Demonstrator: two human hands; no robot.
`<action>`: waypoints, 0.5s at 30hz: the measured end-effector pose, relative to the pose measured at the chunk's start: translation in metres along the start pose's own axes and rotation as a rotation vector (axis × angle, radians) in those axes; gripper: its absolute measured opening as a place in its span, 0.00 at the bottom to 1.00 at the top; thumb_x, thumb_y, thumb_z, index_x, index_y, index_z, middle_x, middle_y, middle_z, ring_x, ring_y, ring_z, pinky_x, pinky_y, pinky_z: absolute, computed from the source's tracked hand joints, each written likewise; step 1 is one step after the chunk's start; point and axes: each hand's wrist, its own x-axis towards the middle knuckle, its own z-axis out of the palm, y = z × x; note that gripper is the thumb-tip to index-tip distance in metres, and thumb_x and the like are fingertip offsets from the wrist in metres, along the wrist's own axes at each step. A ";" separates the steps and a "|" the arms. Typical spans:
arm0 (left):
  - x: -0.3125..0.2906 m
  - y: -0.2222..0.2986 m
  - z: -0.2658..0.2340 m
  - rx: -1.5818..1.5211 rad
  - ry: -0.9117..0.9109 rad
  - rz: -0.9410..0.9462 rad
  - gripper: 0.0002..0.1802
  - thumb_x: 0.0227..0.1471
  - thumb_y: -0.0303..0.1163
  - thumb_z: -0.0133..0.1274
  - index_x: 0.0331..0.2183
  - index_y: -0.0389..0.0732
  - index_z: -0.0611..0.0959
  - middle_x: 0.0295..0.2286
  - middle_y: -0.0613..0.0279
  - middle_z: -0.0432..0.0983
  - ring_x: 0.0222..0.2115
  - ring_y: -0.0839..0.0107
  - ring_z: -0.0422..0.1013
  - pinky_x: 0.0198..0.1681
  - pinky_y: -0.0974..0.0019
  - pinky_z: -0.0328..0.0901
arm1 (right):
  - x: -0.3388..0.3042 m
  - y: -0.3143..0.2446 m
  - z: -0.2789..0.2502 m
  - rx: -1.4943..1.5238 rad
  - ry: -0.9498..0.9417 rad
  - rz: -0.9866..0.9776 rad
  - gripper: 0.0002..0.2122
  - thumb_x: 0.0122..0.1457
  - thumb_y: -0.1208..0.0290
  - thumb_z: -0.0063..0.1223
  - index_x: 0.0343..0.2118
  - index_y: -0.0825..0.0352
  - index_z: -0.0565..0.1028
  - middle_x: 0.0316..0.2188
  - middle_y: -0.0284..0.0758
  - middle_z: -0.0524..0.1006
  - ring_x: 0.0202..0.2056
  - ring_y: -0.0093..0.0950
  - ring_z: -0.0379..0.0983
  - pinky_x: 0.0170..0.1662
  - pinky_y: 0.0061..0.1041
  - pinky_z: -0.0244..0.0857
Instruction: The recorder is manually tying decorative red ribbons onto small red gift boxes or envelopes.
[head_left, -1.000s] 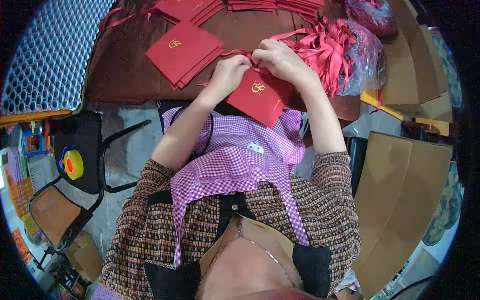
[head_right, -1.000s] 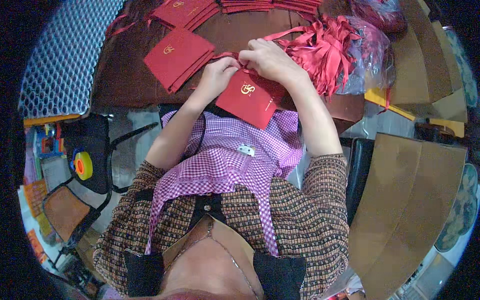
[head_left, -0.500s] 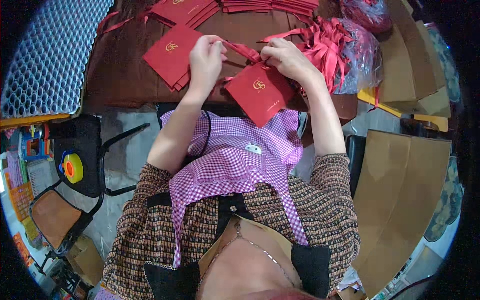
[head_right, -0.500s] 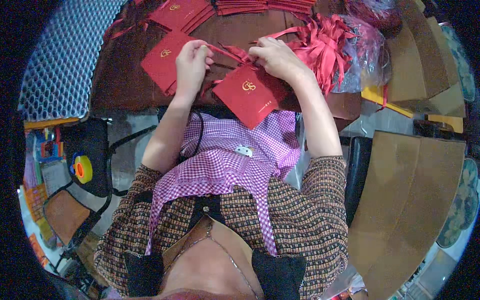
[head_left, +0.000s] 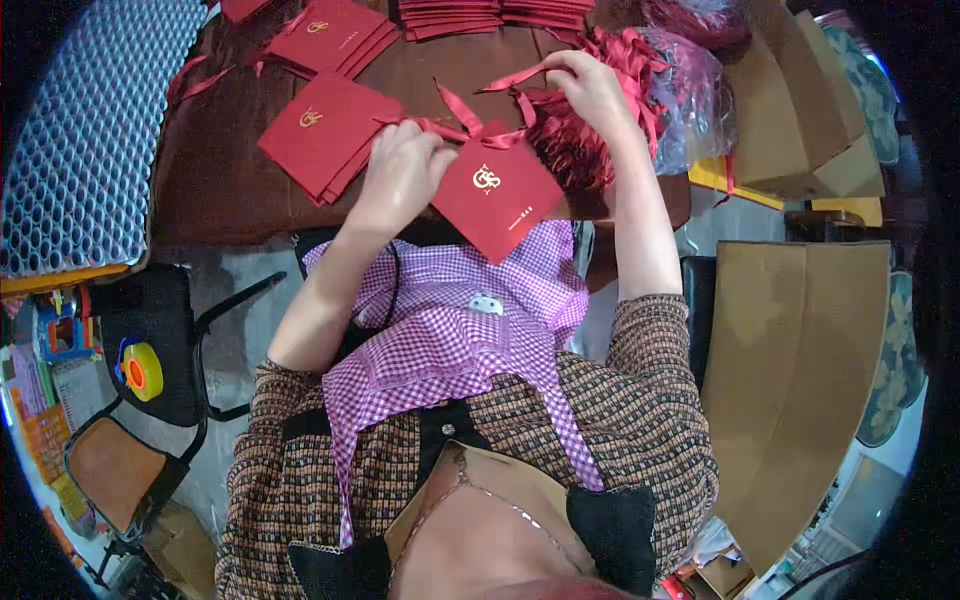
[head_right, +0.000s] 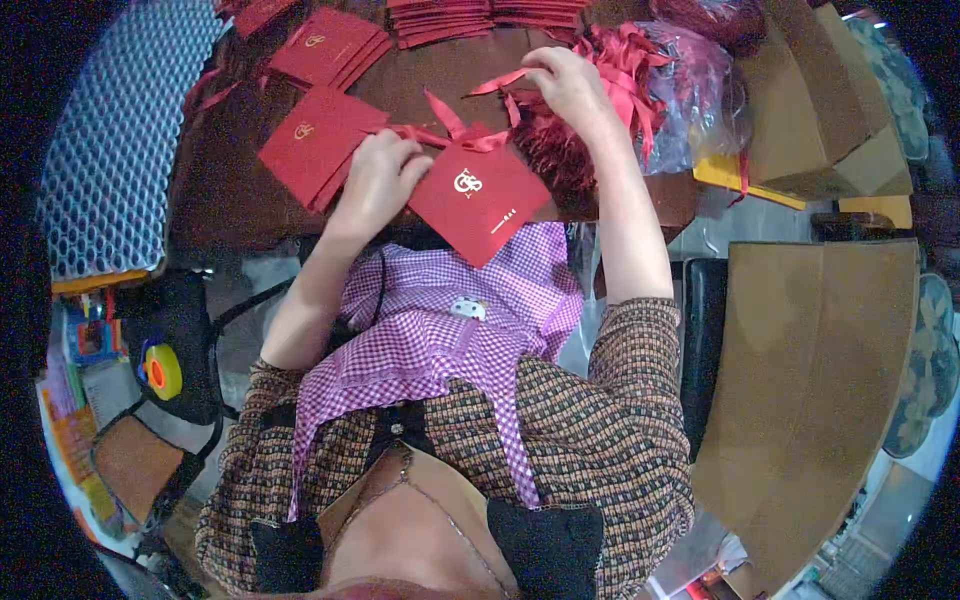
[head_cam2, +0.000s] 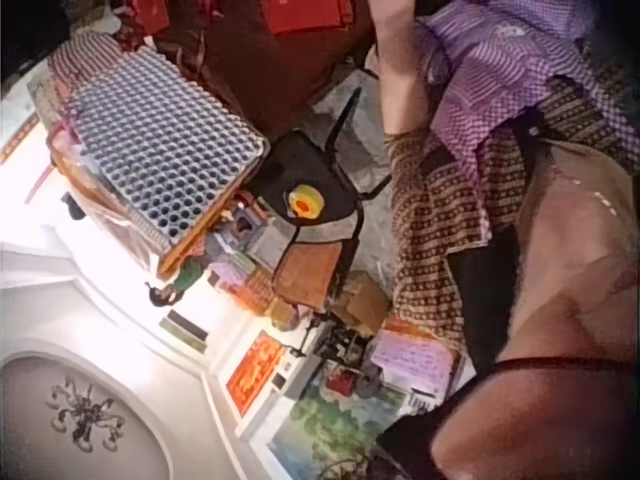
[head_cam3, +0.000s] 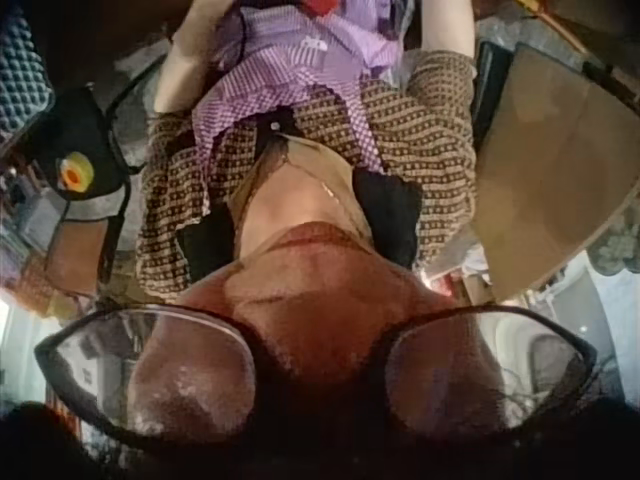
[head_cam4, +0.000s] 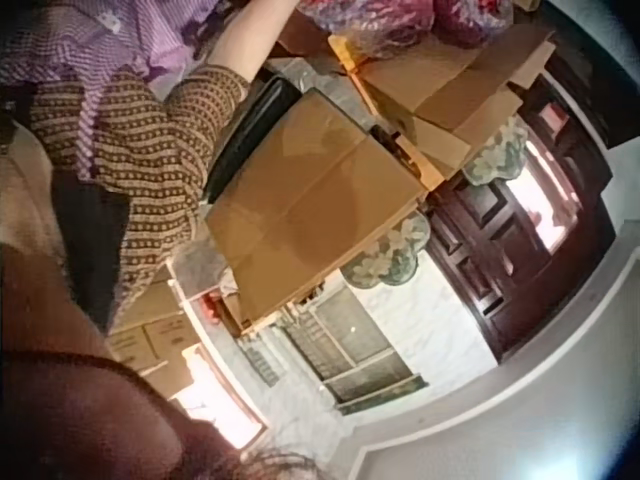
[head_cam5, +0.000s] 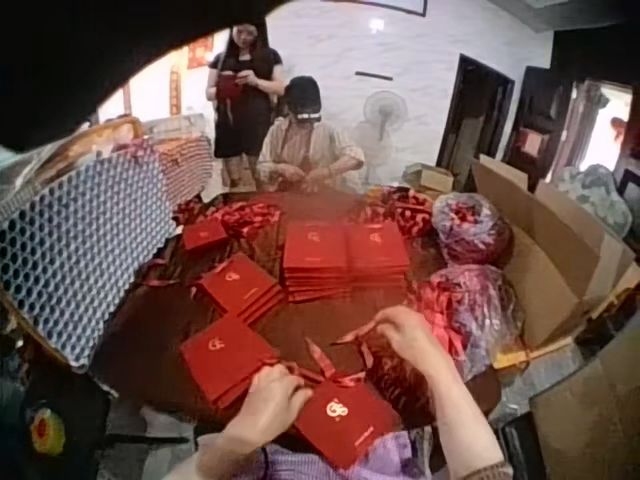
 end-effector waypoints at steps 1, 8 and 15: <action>-0.003 0.001 0.005 0.011 -0.081 -0.040 0.12 0.43 0.36 0.57 0.25 0.36 0.81 0.27 0.51 0.73 0.34 0.53 0.68 0.39 0.55 0.63 | 0.001 0.005 -0.004 -0.079 0.025 -0.036 0.10 0.52 0.70 0.53 0.37 0.67 0.76 0.31 0.40 0.77 0.34 0.33 0.75 0.39 0.27 0.67; -0.008 -0.004 0.025 -0.055 -0.140 -0.081 0.14 0.40 0.36 0.60 0.25 0.34 0.80 0.26 0.50 0.73 0.32 0.55 0.70 0.36 0.58 0.64 | 0.006 -0.001 0.029 -0.510 -0.252 0.126 0.18 0.50 0.49 0.51 0.29 0.62 0.79 0.28 0.43 0.77 0.34 0.40 0.74 0.41 0.40 0.60; -0.007 -0.012 0.032 -0.254 -0.101 -0.155 0.12 0.38 0.33 0.60 0.24 0.33 0.79 0.24 0.52 0.72 0.28 0.60 0.71 0.32 0.61 0.65 | 0.008 0.015 0.045 -0.401 -0.132 0.060 0.10 0.53 0.64 0.47 0.32 0.61 0.78 0.31 0.41 0.78 0.36 0.37 0.74 0.42 0.39 0.58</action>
